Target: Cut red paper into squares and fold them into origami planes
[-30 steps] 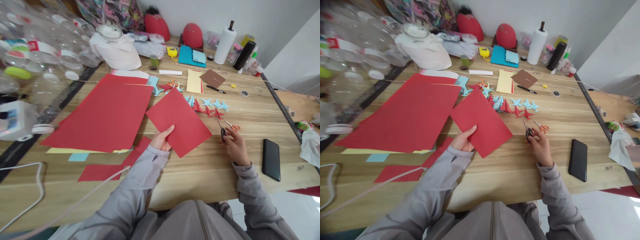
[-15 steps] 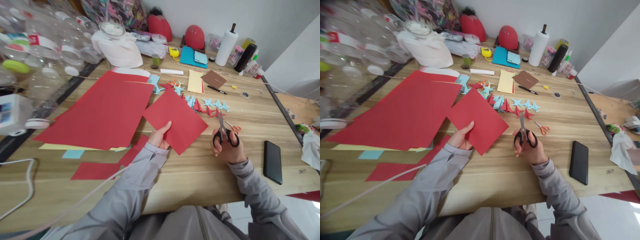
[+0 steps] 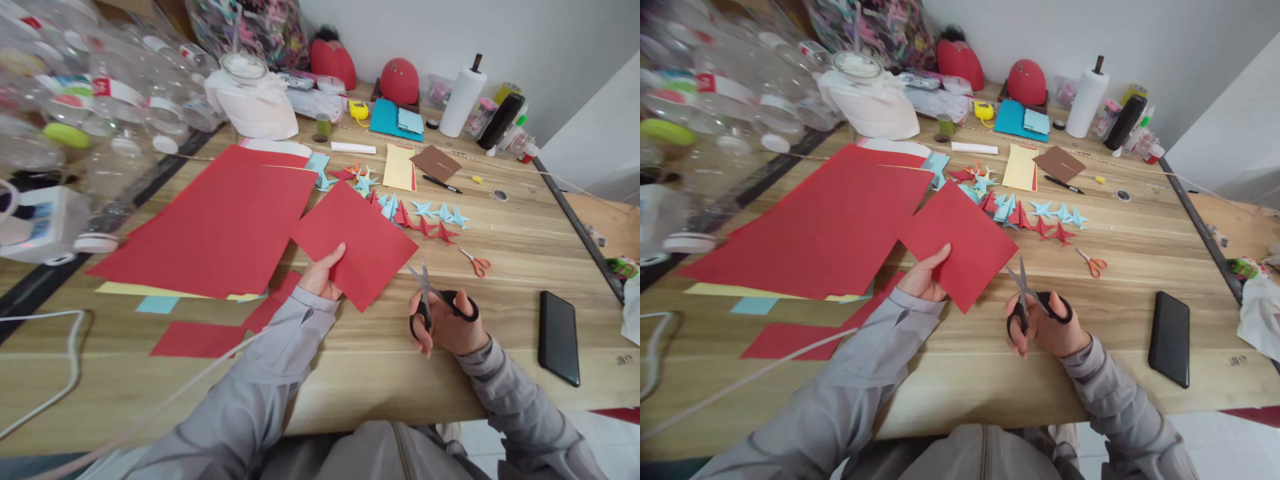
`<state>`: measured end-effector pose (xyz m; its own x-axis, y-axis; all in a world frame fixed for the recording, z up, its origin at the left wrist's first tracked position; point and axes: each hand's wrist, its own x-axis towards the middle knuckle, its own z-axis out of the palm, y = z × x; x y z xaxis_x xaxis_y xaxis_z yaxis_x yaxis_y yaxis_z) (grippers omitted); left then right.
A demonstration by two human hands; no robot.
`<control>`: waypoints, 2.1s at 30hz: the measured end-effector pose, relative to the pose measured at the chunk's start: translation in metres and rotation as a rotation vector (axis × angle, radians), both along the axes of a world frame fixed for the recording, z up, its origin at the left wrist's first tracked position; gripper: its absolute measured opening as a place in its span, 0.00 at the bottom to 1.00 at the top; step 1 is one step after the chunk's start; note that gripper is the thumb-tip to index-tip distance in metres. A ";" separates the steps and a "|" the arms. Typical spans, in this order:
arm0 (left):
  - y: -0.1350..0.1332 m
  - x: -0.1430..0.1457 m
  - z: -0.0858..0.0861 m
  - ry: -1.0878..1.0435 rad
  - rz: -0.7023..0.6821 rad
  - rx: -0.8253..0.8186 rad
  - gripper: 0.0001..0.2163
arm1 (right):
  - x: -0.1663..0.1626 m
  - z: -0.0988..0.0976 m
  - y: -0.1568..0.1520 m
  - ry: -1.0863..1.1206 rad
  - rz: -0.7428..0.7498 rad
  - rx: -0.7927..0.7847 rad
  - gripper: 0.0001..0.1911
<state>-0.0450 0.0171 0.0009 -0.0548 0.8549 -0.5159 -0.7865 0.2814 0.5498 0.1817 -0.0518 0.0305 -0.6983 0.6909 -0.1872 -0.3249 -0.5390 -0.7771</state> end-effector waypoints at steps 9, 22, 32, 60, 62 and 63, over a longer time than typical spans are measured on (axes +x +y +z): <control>0.001 -0.002 0.002 -0.020 -0.014 -0.019 0.16 | 0.000 -0.001 0.000 0.048 -0.012 0.008 0.36; -0.001 0.002 0.007 -0.025 0.009 -0.022 0.13 | 0.000 0.000 -0.001 0.078 -0.027 -0.024 0.35; -0.002 0.005 0.018 -0.018 0.014 -0.055 0.11 | 0.001 -0.002 -0.002 0.154 -0.018 -0.016 0.34; -0.010 -0.002 0.007 0.309 -0.135 0.173 0.30 | 0.007 -0.006 0.000 0.015 -0.071 0.042 0.39; -0.009 -0.002 0.007 0.299 -0.142 0.138 0.29 | 0.004 -0.005 0.000 -0.024 -0.101 0.068 0.41; -0.009 -0.001 0.006 0.295 -0.143 0.116 0.28 | 0.002 -0.004 -0.001 -0.046 -0.111 0.082 0.43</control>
<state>-0.0460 0.0079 0.0073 -0.0628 0.9166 -0.3949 -0.5464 0.2995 0.7821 0.1832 -0.0528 0.0268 -0.6087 0.7778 -0.1567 -0.3425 -0.4358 -0.8323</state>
